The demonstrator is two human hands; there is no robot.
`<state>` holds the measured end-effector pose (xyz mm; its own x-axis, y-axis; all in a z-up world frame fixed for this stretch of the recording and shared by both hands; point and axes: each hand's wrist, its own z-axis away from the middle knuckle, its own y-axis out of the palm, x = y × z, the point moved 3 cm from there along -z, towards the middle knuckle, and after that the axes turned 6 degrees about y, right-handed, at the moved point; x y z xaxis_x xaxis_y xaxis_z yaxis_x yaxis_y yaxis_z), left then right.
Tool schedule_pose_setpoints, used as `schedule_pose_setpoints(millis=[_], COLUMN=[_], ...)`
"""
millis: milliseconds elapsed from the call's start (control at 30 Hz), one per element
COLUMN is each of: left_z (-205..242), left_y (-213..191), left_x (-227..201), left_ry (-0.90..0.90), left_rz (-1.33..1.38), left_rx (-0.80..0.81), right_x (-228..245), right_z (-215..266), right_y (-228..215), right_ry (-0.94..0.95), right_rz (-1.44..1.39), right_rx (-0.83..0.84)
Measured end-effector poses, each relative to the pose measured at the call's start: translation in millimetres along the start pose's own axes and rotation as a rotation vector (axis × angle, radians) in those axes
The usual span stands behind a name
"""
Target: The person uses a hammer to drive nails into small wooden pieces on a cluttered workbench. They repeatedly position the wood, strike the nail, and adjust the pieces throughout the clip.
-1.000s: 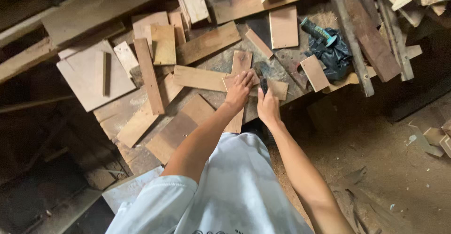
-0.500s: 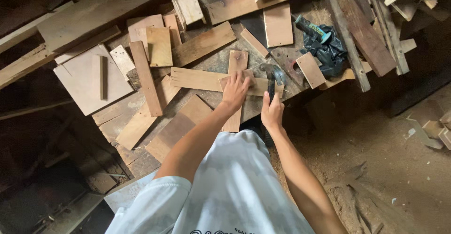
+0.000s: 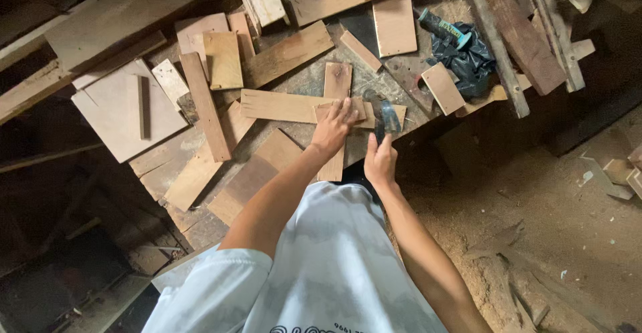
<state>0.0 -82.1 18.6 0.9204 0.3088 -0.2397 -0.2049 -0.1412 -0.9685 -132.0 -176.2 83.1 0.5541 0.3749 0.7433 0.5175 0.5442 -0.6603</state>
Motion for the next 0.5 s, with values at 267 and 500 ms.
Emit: schedule_pose_setpoints(millis=[267, 500], left_z=[-3, -3], left_y=[9, 16], left_x=[0, 6], left_ry=[-0.034, -0.033], left_rz=[-0.024, 0.091], left_rx=[0.103, 0.056], right_x=[-4, -12], right_z=[-1, -1], right_y=[9, 7], right_ry=[-0.086, 0.042], right_rz=[-0.049, 0.001], right_rx=[-0.128, -0.044])
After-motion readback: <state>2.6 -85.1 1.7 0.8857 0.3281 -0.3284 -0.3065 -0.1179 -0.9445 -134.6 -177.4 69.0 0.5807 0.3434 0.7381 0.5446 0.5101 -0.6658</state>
